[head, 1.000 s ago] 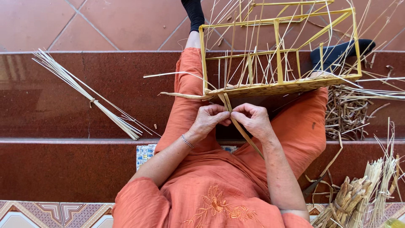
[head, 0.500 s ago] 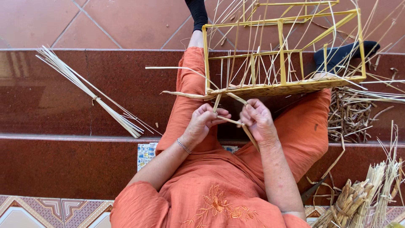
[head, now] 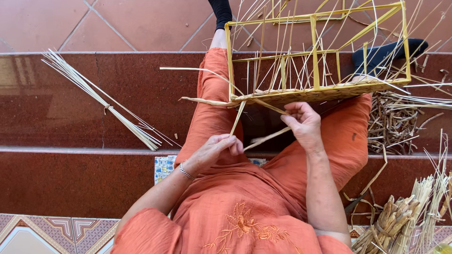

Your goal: The person weaves a rectangular basket by interlacing dried plant strips through a yellow frame. They repeatedly thread strips, trim excess with scissors, and adjust the weave to build up the basket walls.

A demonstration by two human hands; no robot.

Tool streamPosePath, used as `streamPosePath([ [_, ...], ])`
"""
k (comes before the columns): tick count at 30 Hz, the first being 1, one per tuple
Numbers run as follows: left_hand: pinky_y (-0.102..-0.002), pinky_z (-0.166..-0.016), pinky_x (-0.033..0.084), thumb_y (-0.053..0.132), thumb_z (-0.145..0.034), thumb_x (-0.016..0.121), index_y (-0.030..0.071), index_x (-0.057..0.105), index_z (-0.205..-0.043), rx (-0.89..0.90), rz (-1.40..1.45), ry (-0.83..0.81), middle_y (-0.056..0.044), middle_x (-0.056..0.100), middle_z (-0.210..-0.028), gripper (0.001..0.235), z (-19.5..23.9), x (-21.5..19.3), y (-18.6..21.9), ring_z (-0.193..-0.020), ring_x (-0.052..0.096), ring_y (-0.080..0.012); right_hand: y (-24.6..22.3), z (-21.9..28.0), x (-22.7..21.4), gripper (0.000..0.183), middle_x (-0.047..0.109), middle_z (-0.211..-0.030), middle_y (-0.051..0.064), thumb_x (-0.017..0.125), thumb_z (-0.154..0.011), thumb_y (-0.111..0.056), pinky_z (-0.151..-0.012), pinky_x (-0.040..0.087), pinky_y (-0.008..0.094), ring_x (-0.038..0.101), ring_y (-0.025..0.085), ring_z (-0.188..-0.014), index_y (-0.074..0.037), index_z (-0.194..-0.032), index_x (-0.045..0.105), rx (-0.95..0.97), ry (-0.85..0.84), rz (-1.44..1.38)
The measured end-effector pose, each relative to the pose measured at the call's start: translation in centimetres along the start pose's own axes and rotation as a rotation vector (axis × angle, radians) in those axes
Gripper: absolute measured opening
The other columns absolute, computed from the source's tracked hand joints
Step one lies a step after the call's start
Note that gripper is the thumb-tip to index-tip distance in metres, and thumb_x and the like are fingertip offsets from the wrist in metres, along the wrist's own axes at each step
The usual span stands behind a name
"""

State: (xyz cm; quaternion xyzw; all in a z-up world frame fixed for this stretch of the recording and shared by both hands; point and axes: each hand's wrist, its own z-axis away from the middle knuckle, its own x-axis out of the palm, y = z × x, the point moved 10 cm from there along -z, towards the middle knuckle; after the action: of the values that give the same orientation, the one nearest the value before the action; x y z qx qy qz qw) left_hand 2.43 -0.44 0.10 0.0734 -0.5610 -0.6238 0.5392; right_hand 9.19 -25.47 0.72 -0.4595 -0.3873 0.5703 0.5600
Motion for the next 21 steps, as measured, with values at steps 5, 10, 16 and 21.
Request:
streamPosePath([
  [5,-0.022,-0.072,0.047,0.036,-0.116,0.043,0.006,0.061,-0.099,-0.041,-0.090,-0.053,-0.012,0.072,-0.094,0.039,1.2,1.3,1.8,-0.077,0.058,-0.0099,-3.5,1.6,1.2,0.015,0.069,-0.098,0.008,0.079,-0.090,-0.002,-0.082,0.056,0.039,0.067,0.025,-0.091,-0.007,-0.103,0.072,-0.648,0.196,0.922],
  [10,-0.027,-0.057,0.052,0.038,-0.111,0.042,0.007,0.063,-0.101,-0.358,0.057,-0.212,-0.011,0.075,-0.084,0.039,4.6,5.4,0.5,-0.061,0.064,-0.0135,-3.8,0.7,0.1,0.042,0.071,-0.101,0.006,0.086,-0.076,-0.016,-0.077,0.049,0.044,0.066,0.028,-0.090,-0.011,-0.116,0.077,-0.487,0.221,1.319],
  [16,-0.032,-0.079,0.060,0.037,-0.111,0.045,0.002,0.069,-0.111,-0.178,-0.223,-0.287,-0.009,0.075,-0.094,0.042,2.1,9.8,1.6,-0.085,0.071,-0.0155,-10.4,7.0,5.4,0.048,0.064,-0.126,0.015,0.082,-0.078,-0.018,-0.089,0.059,0.041,0.065,0.028,-0.107,-0.006,-0.123,0.070,-0.717,0.002,0.791],
  [21,-0.035,-0.087,0.055,0.033,-0.115,0.044,0.005,0.073,-0.113,0.158,-0.656,-0.441,-0.011,0.073,-0.099,0.040,0.9,11.7,4.3,-0.092,0.068,-0.0194,-12.9,8.5,7.3,0.027,0.072,-0.119,0.013,0.079,-0.091,-0.008,-0.088,0.060,0.034,0.071,0.024,-0.104,-0.008,-0.117,0.071,-0.701,-0.129,0.163],
])
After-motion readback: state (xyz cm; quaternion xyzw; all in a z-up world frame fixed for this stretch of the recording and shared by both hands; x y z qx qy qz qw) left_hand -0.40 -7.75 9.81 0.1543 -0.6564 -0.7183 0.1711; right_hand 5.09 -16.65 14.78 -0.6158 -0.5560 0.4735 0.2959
